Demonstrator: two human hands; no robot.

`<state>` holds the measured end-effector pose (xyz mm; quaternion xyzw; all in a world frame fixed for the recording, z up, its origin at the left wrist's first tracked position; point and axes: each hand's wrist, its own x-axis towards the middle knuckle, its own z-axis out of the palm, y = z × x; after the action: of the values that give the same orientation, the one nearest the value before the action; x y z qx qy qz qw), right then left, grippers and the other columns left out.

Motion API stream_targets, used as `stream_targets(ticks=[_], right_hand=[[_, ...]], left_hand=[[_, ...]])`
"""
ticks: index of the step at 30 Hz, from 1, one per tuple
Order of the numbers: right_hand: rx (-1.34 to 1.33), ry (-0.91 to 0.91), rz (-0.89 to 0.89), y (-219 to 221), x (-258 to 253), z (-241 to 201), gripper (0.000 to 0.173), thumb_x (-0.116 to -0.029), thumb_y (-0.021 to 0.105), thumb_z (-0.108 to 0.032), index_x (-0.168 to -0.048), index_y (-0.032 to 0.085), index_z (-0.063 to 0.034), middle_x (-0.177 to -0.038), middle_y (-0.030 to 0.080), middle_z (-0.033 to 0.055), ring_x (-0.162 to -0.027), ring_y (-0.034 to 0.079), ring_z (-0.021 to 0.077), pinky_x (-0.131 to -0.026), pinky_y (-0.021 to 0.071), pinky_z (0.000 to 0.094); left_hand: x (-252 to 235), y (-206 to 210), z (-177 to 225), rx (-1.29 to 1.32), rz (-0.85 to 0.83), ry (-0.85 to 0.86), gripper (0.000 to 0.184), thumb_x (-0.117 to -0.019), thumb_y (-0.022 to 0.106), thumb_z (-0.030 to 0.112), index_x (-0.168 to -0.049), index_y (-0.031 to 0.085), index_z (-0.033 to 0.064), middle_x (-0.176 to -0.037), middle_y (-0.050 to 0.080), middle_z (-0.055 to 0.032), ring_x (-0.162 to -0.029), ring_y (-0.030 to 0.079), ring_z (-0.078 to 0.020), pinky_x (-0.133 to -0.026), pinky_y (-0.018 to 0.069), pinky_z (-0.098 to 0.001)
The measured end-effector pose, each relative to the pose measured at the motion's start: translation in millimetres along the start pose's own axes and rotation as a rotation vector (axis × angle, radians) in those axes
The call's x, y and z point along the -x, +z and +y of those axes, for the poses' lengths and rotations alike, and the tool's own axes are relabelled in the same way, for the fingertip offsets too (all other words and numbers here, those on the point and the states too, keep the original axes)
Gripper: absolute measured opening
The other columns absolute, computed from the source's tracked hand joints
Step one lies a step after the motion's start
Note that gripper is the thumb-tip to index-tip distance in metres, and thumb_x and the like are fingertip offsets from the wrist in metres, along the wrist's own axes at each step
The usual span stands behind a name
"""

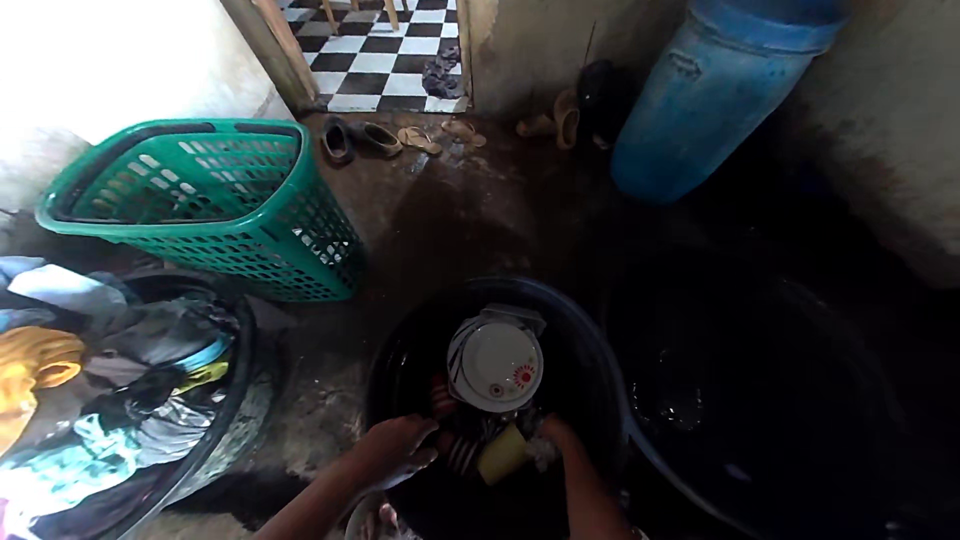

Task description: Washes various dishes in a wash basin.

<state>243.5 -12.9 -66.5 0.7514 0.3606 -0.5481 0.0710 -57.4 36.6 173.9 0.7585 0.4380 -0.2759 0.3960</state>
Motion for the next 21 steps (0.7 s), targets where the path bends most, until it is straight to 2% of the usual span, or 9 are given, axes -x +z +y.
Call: stream_targets(ticks=[5,8,11,14,17,19,21], right_hand=[[-0.121,-0.01,0.046,8.7,19.2,1.8,0.053,-0.0961,0.071,-0.026,-0.136,0.058,0.0057,-0.139,0.059,0.0275,-0.13,0.056,0.039,-0.11,0.0431,0.0561],[-0.048,-0.068,0.091,-17.9,51.2,-9.9,0.047,-0.0989,0.067,-0.026,-0.134,0.06,0.0049,-0.138,0.06,0.0268,-0.13,0.057,0.0393,-0.111,0.0428,0.0569],[-0.121,-0.198,0.124,-54.7,88.5,-28.2,0.04,-0.0995,0.067,-0.019,-0.131,0.062,0.0054,-0.131,0.062,0.028,-0.123,0.06,0.0394,-0.106,0.0455,0.0565],[-0.183,-0.306,0.132,-86.0,138.8,-64.7,0.038,-0.101,0.065,-0.017,-0.132,0.06,0.0048,-0.129,0.063,0.0269,-0.119,0.061,0.0368,-0.104,0.0474,0.0541],[-0.233,-0.433,0.125,-100.4,190.5,-101.9,0.038,-0.1,0.067,-0.017,-0.132,0.06,0.0038,-0.127,0.063,0.0247,-0.115,0.062,0.0322,-0.101,0.0486,0.0501],[-0.238,-0.522,0.122,-101.8,221.5,-121.2,0.037,-0.0997,0.067,-0.017,-0.13,0.061,0.0039,-0.123,0.064,0.023,-0.11,0.062,0.029,-0.099,0.0497,0.0471],[-0.209,-0.578,0.138,-96.3,243.0,-132.9,0.036,-0.099,0.068,-0.018,-0.127,0.061,0.004,-0.119,0.065,0.0226,-0.107,0.063,0.0285,-0.097,0.0508,0.0469]], left_hand=[[-6.4,-0.7,-0.4,0.001,-0.004,-0.011,0.052,-0.1073,0.053,0.035,-0.15,0.048,0.0055,-0.144,0.054,-0.0242,-0.135,0.052,-0.041,-0.111,0.0398,-0.0591],[-8.6,-0.2,0.1,0.05,0.033,0.005,0.051,-0.1069,0.054,0.033,-0.148,0.05,0.0044,-0.142,0.056,-0.0253,-0.133,0.053,-0.0424,-0.11,0.04,-0.0616],[-16.4,4.8,4.6,0.217,0.139,0.049,0.045,-0.1067,0.055,0.031,-0.139,0.057,-0.0003,-0.134,0.061,-0.026,-0.127,0.057,-0.0415,-0.109,0.0408,-0.0607],[-27.2,14.5,22.1,0.629,0.28,0.0,0.049,-0.1086,0.051,0.032,-0.144,0.051,-0.0017,-0.14,0.057,-0.0269,-0.131,0.055,-0.0399,-0.112,0.0413,-0.0551],[-31.4,22.0,50.4,1.132,0.345,-0.045,0.059,-0.1108,0.036,0.046,-0.156,0.036,0.0087,-0.146,0.049,-0.029,-0.128,0.052,-0.047,-0.099,0.0434,-0.0663],[-32.3,20.9,68.3,1.396,0.337,0.0,0.067,-0.109,0.028,0.056,-0.158,0.032,0.0119,-0.146,0.048,-0.0288,-0.125,0.054,-0.046,-0.093,0.0467,-0.0642],[-34.0,16.8,80.3,1.608,0.348,0.083,0.067,-0.1079,0.026,0.059,-0.156,0.035,0.0135,-0.147,0.048,-0.027,-0.125,0.055,-0.0442,-0.094,0.049,-0.0616]])
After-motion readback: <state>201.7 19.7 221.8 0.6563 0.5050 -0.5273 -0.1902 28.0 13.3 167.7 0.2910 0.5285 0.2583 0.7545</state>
